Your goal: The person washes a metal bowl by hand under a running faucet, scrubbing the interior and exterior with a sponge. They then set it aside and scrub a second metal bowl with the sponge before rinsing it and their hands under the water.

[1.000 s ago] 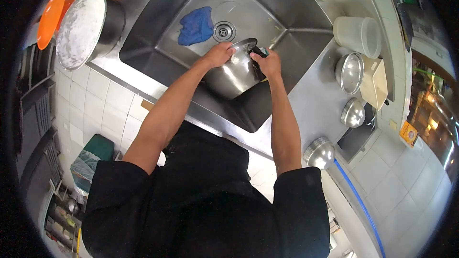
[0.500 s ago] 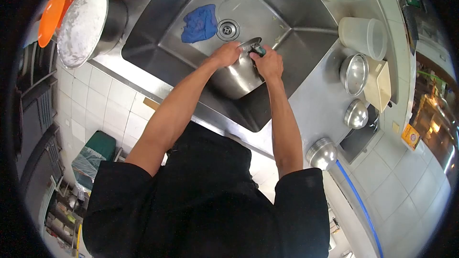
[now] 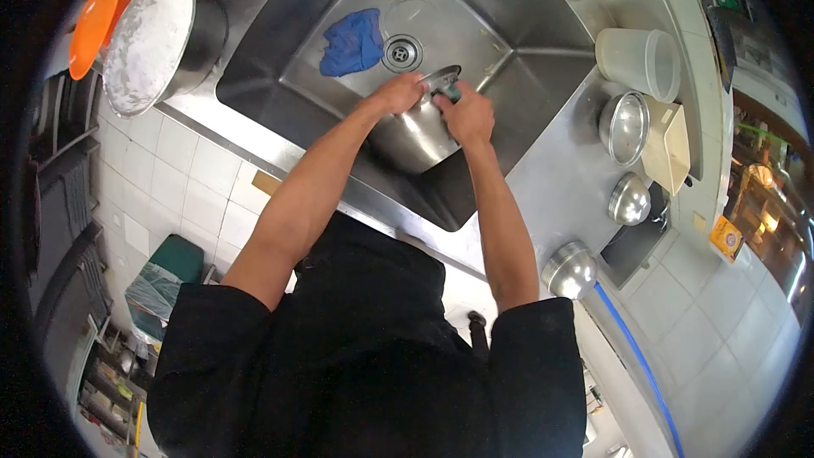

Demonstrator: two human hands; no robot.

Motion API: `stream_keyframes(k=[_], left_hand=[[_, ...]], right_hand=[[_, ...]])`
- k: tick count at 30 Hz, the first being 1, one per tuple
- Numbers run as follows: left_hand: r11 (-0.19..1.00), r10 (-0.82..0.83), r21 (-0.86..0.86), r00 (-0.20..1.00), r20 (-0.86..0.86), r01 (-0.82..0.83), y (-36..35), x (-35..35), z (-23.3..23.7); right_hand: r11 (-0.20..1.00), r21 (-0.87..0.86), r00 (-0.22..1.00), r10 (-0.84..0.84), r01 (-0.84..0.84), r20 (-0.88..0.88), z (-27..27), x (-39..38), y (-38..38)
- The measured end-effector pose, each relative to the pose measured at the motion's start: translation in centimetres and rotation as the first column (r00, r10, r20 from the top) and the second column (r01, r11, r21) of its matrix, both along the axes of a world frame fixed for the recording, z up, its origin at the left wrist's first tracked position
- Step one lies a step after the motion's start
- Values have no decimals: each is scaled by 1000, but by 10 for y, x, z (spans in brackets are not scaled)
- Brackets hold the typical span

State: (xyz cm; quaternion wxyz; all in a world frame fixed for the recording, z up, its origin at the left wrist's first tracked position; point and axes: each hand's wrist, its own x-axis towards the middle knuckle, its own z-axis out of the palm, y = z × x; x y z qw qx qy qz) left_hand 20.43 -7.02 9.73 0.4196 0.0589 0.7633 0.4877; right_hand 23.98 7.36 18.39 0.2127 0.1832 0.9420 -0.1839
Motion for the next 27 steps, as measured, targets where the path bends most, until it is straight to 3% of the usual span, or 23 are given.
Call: stream_keyframes(k=[1,4,6,7,9,10,12,14,16,18,20,22,24,26,27], left_hand=[[1000,-3,-1,1000,-7,3,0,-1,-6],[998,34,59,994,-108,-28,1,5,-3],[1000,9,4,999,-33,-8,-4,1,7],[1000,0,2,999,-37,0,-6,4,0],[997,72,42,966,-247,-64,-6,7,-12],[997,75,43,966,-246,-66,-3,4,-19],[999,-2,-41,981,-196,-6,3,-2,-28],[997,-11,-78,988,-157,-1,2,-7,-32],[994,-9,-110,993,-120,-4,-1,-18,-27],[994,-44,-105,999,-26,41,-7,-23,-21],[992,-24,-126,1000,-5,23,-4,-23,-27],[988,-11,-156,1000,0,11,-7,-28,-21],[987,-46,-157,999,-7,45,-9,-30,-17],[989,-33,-141,999,-4,32,-5,-27,-28],[991,-16,-134,1000,-14,14,-7,-29,-30]], right_hand=[[985,38,985,169,-171,32,7,7,-7],[993,-65,992,89,-95,-93,-8,8,10],[994,-110,1000,6,-7,-7,-11,7,12],[990,-57,989,121,-126,-84,-12,16,4],[951,-13,939,301,-308,-168,-17,24,0],[951,-12,938,303,-310,-166,-19,19,7],[956,-267,990,100,-124,-100,-20,4,26],[957,-257,988,110,-135,-109,-27,5,26],[887,-48,834,411,-459,-369,-26,22,12],[895,-59,869,413,-443,-272,-28,25,14],[977,-166,987,115,-132,-109,-27,12,27],[981,-143,984,115,-134,-132,-23,17,21],[911,-90,883,360,-402,-303,-28,29,17],[923,-109,881,311,-370,-356,-32,20,33],[953,-129,939,236,-274,-252,-30,10,34]])
